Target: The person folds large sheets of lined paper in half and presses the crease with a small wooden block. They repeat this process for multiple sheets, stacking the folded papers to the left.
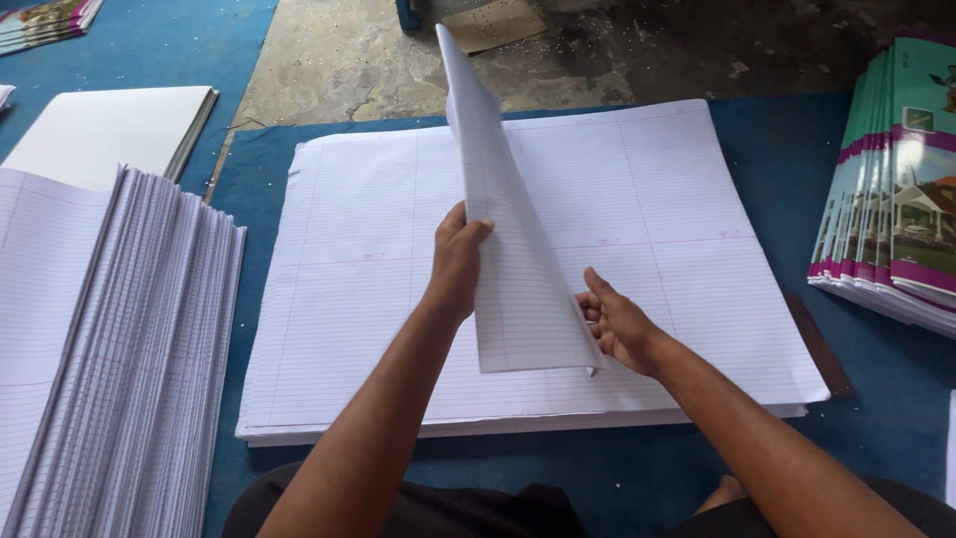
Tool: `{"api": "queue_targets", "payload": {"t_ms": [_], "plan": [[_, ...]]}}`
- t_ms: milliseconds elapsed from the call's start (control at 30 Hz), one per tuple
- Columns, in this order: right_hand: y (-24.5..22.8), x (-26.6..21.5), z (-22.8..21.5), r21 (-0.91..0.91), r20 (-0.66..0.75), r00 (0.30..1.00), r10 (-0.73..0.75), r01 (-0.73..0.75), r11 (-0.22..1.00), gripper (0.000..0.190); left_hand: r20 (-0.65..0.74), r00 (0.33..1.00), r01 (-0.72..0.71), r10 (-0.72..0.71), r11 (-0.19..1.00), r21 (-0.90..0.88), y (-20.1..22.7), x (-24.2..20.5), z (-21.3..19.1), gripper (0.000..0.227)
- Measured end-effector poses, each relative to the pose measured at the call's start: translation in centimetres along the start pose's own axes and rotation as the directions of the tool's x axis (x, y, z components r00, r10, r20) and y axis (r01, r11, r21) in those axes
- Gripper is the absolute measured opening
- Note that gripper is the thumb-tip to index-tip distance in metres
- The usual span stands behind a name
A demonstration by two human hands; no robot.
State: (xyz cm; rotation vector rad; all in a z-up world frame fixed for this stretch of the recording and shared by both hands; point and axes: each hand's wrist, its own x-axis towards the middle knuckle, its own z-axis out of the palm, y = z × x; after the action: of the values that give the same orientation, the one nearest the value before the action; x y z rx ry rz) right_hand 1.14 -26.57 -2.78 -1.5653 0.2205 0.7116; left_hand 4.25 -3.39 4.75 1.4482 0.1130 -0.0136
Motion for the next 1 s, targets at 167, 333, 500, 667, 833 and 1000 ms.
{"api": "queue_targets", "payload": {"t_ms": [167,333,500,667,833,1000], "plan": [[-0.1,0.8,2.4,-0.076,0.045,0.992,-0.119,0.123,0.990,0.093,-0.049,0.999,0.011,-0.015,0.997,-0.083,0.1,-2.3,-3.8,0.053],[-0.1,2.0,6.1,0.087,0.036,0.999,0.007,-0.010,0.996,0.087,-0.133,0.978,0.145,-0.161,0.982,-0.121,-1.4,-3.5,-8.4,0.052],[0.6,2.7,9.5,-0.042,0.003,0.999,0.050,-0.050,0.998,0.078,-0.189,0.926,0.327,-0.326,0.945,-0.023,-3.9,-3.8,-12.1,0.051],[0.5,3.4,11.1,-0.053,-0.005,1.000,0.028,-0.029,0.998,0.066,-0.194,0.894,0.421,-0.405,0.906,0.050,-6.7,-3.2,-14.2,0.051],[-0.4,3.7,12.6,-0.208,-0.012,0.998,-0.064,0.061,0.976,0.059,-0.255,0.903,0.398,-0.347,0.898,0.187,-8.4,-2.2,-14.7,0.054],[-1.7,3.3,14.8,-0.496,-0.079,0.978,-0.191,0.128,0.859,0.066,-0.396,0.872,0.465,-0.287,0.736,0.491,-6.6,-1.2,-12.9,0.065]]}}
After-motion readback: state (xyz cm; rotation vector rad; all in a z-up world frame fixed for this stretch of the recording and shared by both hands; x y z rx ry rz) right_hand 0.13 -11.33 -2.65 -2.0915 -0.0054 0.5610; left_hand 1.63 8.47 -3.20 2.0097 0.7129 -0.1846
